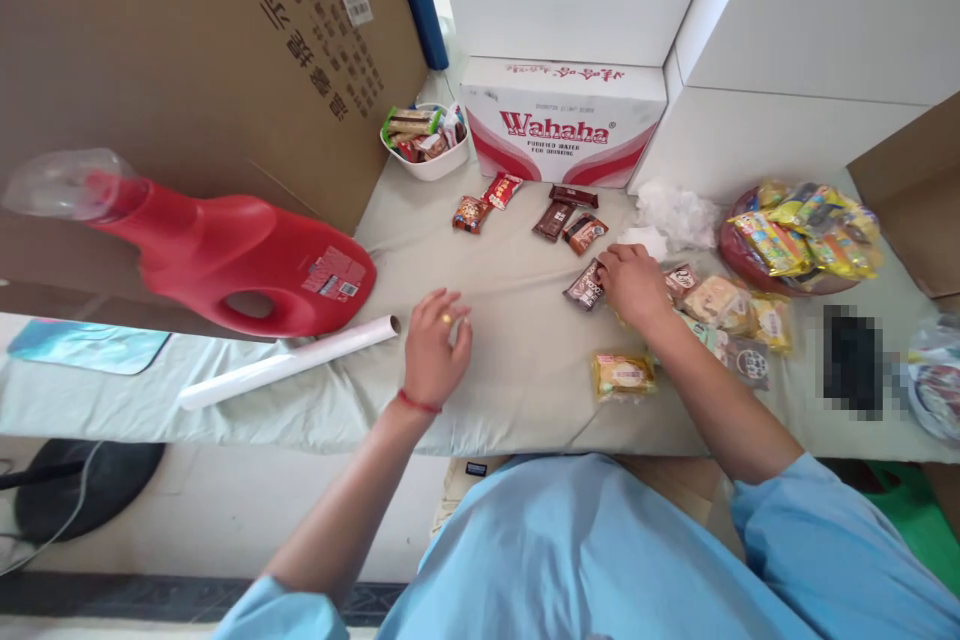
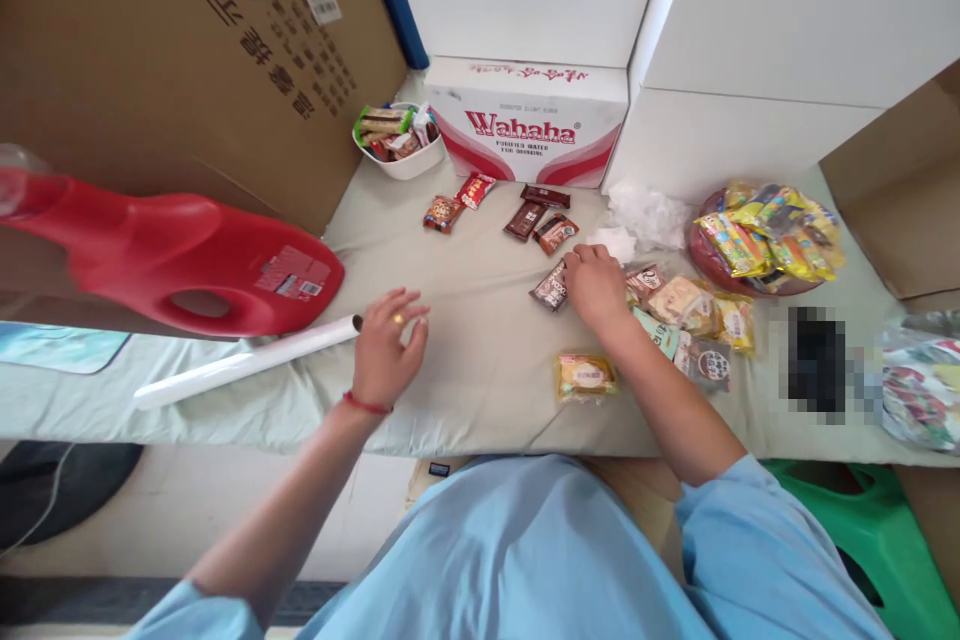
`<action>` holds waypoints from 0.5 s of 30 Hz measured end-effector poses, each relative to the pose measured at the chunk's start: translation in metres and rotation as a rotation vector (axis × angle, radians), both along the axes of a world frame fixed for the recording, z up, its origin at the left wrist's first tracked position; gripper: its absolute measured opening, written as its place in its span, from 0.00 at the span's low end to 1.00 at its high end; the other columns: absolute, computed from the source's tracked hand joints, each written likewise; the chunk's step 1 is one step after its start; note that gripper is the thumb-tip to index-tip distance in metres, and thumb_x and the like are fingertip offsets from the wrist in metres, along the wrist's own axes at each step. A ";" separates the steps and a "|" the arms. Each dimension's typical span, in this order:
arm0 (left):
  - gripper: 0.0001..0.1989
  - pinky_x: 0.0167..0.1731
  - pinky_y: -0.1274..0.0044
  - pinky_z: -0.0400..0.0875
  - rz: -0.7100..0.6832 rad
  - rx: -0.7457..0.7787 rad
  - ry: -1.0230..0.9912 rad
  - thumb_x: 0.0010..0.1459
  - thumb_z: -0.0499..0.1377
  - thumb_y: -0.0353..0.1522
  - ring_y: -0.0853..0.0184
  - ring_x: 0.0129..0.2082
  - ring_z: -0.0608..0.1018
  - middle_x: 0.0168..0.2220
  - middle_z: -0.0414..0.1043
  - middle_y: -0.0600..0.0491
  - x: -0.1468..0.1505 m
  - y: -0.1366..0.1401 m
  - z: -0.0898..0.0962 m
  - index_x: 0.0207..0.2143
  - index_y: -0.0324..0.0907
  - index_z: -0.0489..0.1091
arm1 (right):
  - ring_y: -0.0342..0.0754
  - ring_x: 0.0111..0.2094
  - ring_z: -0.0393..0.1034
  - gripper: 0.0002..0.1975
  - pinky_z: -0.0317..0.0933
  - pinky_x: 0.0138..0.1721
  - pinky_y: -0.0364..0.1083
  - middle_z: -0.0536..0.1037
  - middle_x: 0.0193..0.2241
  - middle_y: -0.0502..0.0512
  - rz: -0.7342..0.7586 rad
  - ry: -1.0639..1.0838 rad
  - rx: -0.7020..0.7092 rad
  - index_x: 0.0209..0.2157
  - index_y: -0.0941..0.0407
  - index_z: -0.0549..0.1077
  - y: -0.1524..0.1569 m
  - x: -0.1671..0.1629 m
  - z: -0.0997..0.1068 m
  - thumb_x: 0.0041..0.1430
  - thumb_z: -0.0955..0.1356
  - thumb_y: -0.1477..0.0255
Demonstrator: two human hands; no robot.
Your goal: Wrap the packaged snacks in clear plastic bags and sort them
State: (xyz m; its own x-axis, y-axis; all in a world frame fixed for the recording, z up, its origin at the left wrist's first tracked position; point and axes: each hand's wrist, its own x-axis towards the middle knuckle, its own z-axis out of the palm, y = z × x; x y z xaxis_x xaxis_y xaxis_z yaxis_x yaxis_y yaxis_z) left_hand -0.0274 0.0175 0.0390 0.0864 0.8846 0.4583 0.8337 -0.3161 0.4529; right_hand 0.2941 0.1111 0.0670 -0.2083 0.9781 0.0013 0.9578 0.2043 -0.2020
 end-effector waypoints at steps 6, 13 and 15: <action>0.17 0.63 0.60 0.63 0.238 -0.167 0.004 0.61 0.61 0.28 0.58 0.59 0.70 0.59 0.68 0.39 -0.022 0.185 0.019 0.53 0.35 0.69 | 0.54 0.49 0.73 0.13 0.65 0.56 0.53 0.82 0.46 0.60 0.103 0.339 0.432 0.48 0.56 0.78 -0.077 0.039 0.019 0.71 0.63 0.71; 0.19 0.58 0.58 0.63 0.341 -0.314 0.002 0.60 0.63 0.37 0.61 0.54 0.72 0.57 0.68 0.41 -0.043 0.299 0.012 0.50 0.35 0.69 | 0.50 0.44 0.79 0.11 0.71 0.49 0.48 0.82 0.46 0.55 -0.024 0.211 0.344 0.49 0.52 0.77 -0.196 0.125 -0.005 0.69 0.66 0.71; 0.21 0.55 0.59 0.63 0.342 -0.319 0.016 0.61 0.61 0.38 0.62 0.53 0.72 0.58 0.66 0.38 -0.045 0.294 0.004 0.51 0.34 0.68 | 0.50 0.43 0.80 0.11 0.71 0.48 0.48 0.82 0.44 0.56 -0.094 0.183 0.329 0.48 0.53 0.77 -0.219 0.146 -0.014 0.69 0.65 0.69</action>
State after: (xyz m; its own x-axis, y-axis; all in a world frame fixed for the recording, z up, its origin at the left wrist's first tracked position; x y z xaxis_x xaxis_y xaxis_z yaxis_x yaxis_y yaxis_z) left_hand -0.0723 0.3114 0.0431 -0.2294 0.9601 0.1599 0.8737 0.1307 0.4687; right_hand 0.4405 -0.1077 0.0528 -0.0848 0.9339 0.3474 0.9298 0.1995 -0.3093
